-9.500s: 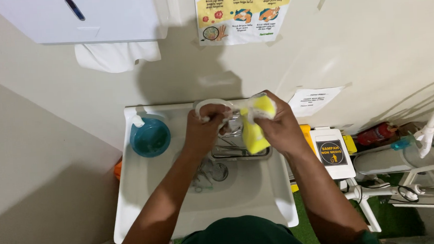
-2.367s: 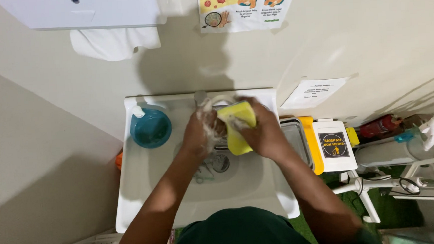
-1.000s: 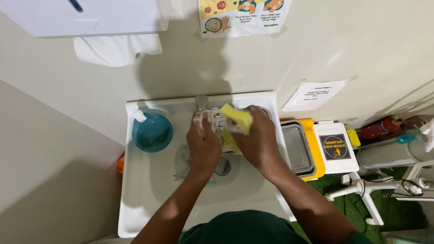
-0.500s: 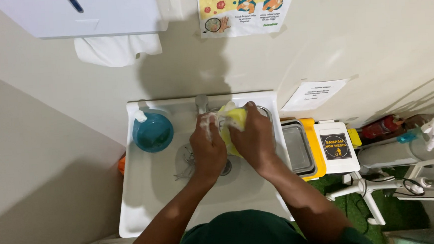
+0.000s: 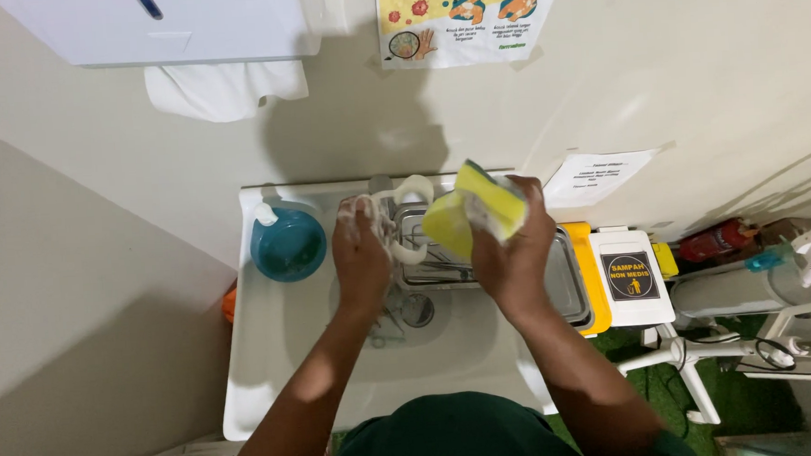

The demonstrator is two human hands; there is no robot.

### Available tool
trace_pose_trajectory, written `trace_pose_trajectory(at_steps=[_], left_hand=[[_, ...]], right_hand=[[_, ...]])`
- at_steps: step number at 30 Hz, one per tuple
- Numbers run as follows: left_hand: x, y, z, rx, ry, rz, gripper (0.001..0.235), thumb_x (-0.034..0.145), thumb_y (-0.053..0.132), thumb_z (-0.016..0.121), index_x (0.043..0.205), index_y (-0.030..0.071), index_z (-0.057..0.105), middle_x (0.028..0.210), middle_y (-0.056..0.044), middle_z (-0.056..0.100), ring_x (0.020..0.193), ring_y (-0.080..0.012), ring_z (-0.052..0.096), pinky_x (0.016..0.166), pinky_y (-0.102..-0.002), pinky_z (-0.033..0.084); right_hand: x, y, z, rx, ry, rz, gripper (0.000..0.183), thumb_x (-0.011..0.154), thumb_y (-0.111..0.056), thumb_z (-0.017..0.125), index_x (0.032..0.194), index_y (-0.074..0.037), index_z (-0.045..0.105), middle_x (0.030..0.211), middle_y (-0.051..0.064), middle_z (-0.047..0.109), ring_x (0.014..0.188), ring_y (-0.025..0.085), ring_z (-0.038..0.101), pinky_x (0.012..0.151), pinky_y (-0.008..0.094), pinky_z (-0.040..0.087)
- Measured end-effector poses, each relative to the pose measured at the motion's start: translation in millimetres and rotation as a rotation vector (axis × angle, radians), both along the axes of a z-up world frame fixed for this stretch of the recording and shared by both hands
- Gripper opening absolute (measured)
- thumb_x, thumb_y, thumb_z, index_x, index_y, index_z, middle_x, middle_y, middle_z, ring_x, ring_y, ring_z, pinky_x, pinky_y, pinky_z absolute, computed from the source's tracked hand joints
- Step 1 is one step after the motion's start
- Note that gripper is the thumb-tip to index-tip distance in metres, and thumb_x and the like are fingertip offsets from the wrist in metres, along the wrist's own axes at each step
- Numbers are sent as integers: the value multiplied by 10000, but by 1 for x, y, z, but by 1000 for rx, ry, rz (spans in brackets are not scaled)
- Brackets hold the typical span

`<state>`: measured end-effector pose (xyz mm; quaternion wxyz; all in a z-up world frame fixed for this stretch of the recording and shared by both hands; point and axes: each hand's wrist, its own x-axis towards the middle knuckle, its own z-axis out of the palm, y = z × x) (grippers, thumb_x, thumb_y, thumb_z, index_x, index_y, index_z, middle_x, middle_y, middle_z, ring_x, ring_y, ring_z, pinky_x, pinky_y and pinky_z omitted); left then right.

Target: The person scrubs various metal dental instruments, including forceps and a metal tray, with a yellow sponge and soap in a white sink. The person rinses the sponge and instruments under running water and places the cleaned items back into the tray.

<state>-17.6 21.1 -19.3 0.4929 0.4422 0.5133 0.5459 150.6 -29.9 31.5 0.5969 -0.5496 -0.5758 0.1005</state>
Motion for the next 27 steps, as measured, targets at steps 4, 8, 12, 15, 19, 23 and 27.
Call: trace_pose_trajectory(at_steps=[4, 8, 12, 15, 19, 23, 27], left_hand=[[-7, 19, -33, -239, -54, 9, 395, 1092, 356, 373, 1367, 100, 496, 1148, -42, 522, 954, -168, 634, 795, -349, 612], [-26, 44, -78, 218, 59, -25, 418, 1199, 258, 490, 1435, -87, 474, 1208, -259, 437, 1043, -291, 525, 866, -424, 495], [-17, 33, -23, -76, -351, -68, 478, 1021, 364, 540, 1339, 9, 575, 1266, -148, 637, 979, -184, 652, 778, -336, 543], [-7, 21, 1, -199, -57, -90, 475, 1042, 397, 532, 1341, 34, 596, 1249, -145, 583, 988, -194, 661, 801, -377, 596], [5, 24, 5, -299, -443, 14, 580, 943, 322, 685, 1379, 50, 417, 1254, -216, 612, 977, -252, 671, 778, -404, 580], [2, 23, 6, -343, -300, 17, 669, 917, 363, 708, 1403, 16, 405, 1253, -193, 634, 1007, -221, 696, 794, -350, 613], [7, 16, 29, -270, -100, -155, 613, 958, 347, 723, 1341, -62, 473, 1181, -226, 676, 977, -213, 689, 791, -323, 614]], right_hand=[[4, -5, -16, 259, -101, 130, 296, 954, 65, 674, 1232, 53, 573, 1133, 163, 699, 1031, 232, 734, 878, 331, 597], [7, -10, -30, 141, -201, 376, 379, 819, 38, 821, 1152, 16, 642, 1163, 177, 661, 1064, 275, 710, 863, 349, 619], [3, -14, -28, 178, -336, 253, 486, 804, -44, 889, 1189, 26, 602, 1089, 165, 653, 984, 323, 679, 851, 349, 565], [1, -17, -27, 181, -660, 176, 509, 683, -64, 849, 1161, -39, 675, 1100, 197, 667, 984, 379, 615, 859, 467, 455], [-19, -22, -19, -60, -567, 326, 625, 637, 32, 716, 1257, 4, 641, 1239, 193, 644, 1198, 405, 580, 1052, 464, 477], [-17, -19, -10, -202, -452, 514, 522, 768, 45, 707, 1284, 11, 637, 1316, 209, 594, 1234, 405, 545, 1061, 500, 457], [8, -7, -10, -630, -221, 698, 582, 758, 51, 673, 1325, -23, 561, 1407, 174, 529, 1245, 319, 541, 951, 411, 558]])
